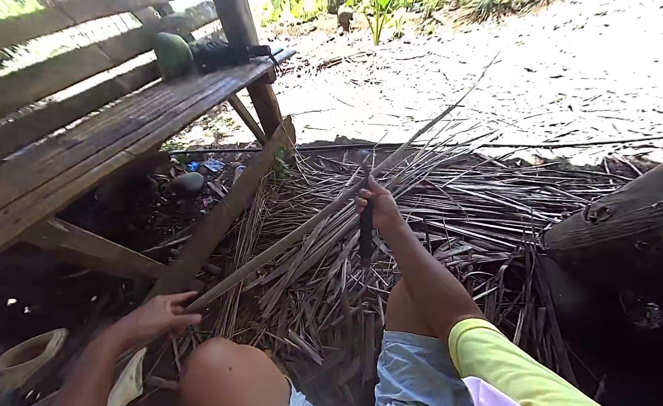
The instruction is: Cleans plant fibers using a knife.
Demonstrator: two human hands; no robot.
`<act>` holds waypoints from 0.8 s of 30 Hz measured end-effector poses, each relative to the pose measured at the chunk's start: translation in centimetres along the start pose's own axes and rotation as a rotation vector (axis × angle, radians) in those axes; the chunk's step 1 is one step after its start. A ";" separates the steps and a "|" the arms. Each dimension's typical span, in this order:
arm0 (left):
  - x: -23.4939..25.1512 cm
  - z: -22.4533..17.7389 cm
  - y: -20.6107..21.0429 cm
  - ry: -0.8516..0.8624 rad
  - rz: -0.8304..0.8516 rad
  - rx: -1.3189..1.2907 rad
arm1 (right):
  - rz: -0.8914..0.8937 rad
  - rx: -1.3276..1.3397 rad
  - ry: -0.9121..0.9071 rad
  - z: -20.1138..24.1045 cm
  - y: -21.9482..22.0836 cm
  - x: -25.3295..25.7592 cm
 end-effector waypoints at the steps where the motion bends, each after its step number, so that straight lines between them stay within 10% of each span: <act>1: 0.2 -3.4 0.5 0.064 0.050 -0.022 | 0.022 0.008 0.030 -1.8 0.9 -0.8; 8: 2.8 -22.1 7.4 0.407 -0.010 -0.176 | 0.194 -0.089 0.279 -9.3 4.0 -4.0; 16: 4.4 -17.9 4.1 0.326 0.194 -0.086 | 0.079 -0.102 0.099 -2.4 0.3 -1.6; 24: 5.7 -20.1 6.4 0.441 0.279 -0.318 | 0.247 -0.249 0.180 -6.7 1.6 -1.5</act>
Point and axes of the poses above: each hand's wrist, its own x-axis towards the middle knuckle, its own y-axis out of the palm, z = x × y, the point moved 1 cm from there along x, towards the middle knuckle, and after that the axes turned 13 degrees about -y, right-handed, at the moved point
